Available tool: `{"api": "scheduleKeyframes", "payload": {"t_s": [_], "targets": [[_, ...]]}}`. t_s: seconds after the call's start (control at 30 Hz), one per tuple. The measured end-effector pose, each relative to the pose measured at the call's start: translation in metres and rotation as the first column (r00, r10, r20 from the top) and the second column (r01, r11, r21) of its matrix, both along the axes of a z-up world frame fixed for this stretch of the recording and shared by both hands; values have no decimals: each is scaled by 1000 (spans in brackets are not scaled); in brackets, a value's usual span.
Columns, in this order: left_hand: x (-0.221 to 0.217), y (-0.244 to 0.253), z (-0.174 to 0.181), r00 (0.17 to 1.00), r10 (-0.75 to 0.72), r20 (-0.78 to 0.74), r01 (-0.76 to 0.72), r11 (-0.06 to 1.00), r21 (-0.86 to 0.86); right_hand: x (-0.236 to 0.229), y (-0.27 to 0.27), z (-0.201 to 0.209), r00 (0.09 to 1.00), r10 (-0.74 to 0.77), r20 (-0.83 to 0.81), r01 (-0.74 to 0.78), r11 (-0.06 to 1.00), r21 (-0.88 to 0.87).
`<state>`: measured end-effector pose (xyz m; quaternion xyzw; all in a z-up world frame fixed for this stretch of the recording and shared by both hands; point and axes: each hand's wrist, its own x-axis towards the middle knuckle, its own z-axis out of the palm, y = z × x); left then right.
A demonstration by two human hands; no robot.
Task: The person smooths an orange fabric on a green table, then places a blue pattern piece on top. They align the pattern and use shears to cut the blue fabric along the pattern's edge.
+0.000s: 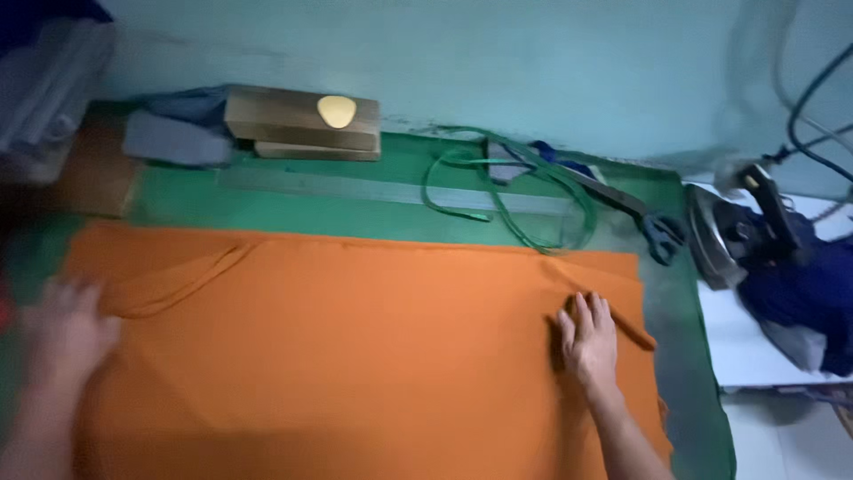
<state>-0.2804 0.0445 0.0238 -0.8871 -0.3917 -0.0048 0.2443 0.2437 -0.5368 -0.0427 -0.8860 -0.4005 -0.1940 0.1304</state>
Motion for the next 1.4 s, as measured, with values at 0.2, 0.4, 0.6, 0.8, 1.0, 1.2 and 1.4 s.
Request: {"api": "scheduleKeyframes", "payload": {"t_s": [0.2, 0.4, 0.6, 0.8, 1.0, 1.2, 1.4], "targets": [[52, 56, 8, -287, 754, 591, -15, 614, -789, 82, -31, 24, 846, -310, -434, 251, 949, -189], [128, -47, -52, 887, -298, 353, 369, 916, -154, 153, 4, 68, 763, -409, -501, 95, 837, -539], [207, -123, -48, 934, -90, 347, 285, 772, -567, 190, 7, 60, 583, -495, -644, 31, 806, -592], [215, -122, -48, 986, -83, 144, 144, 856, -496, 218, 10, 85, 377, -319, -870, 111, 948, -299], [215, -123, -52, 966, -143, 213, 219, 891, -397, 243, 7, 58, 754, -467, -462, -35, 674, -738], [220, -126, -34, 987, -64, 147, 135, 826, -547, 233, -14, 49, 790, -428, -438, 164, 837, -522], [218, -120, -48, 981, -39, 191, 139, 827, -544, 178, 3, 35, 994, 2, 108, 7, 997, -78]]}}
